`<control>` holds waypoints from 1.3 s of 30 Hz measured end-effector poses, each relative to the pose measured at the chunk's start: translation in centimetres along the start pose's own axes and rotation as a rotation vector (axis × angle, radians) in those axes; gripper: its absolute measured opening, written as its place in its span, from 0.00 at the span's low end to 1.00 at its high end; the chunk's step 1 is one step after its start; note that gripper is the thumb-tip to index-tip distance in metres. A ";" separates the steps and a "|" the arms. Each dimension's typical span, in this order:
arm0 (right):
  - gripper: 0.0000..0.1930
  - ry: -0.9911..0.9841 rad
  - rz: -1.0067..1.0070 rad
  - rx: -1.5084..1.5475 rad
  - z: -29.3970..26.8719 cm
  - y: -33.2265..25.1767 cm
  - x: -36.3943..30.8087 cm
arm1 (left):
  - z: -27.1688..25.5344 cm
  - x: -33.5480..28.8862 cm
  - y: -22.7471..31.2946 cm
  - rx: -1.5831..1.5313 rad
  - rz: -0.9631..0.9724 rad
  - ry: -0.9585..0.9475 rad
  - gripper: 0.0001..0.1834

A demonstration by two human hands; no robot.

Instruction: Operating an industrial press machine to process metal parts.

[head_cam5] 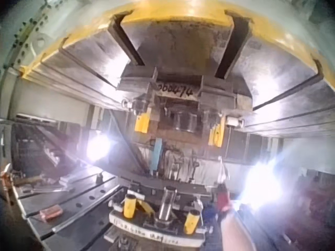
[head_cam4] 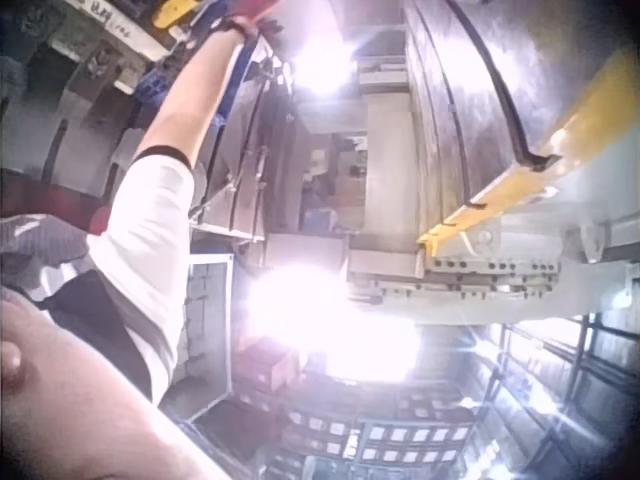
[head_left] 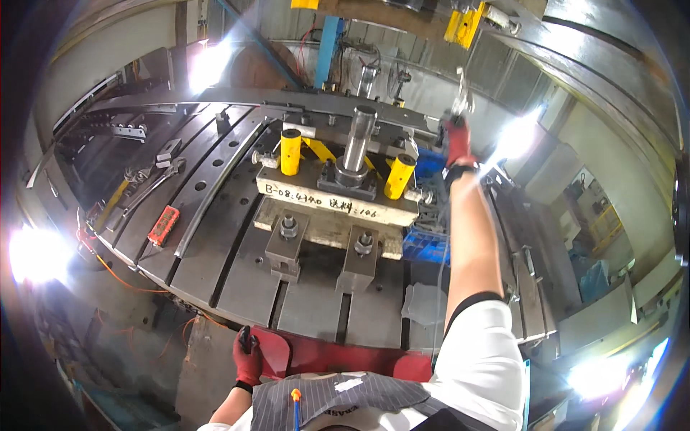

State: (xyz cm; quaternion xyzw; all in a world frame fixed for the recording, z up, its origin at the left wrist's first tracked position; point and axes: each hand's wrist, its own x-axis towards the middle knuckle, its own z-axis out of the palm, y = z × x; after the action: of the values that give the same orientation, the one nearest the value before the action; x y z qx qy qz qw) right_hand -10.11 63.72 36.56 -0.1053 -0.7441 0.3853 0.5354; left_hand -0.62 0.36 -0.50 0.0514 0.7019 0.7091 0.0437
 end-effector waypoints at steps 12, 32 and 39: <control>0.26 -0.367 0.243 -1.046 -1.0 0.7 -12.6 | -0.1 -0.4 0.7 0.066 0.039 0.007 0.19; 0.27 -0.250 0.000 -0.630 3.6 0.8 -6.2 | -0.1 -0.3 -0.2 0.065 0.086 0.027 0.19; 0.29 -0.097 -0.117 -0.572 -1.2 -0.3 -7.7 | -0.3 -0.6 1.2 0.084 0.012 -0.012 0.20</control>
State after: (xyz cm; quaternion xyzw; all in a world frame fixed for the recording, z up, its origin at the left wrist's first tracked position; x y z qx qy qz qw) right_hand -5.84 59.73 31.39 -0.1901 -0.8520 0.1332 0.4693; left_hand -0.11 -0.06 0.64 0.0619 0.7303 0.6790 0.0414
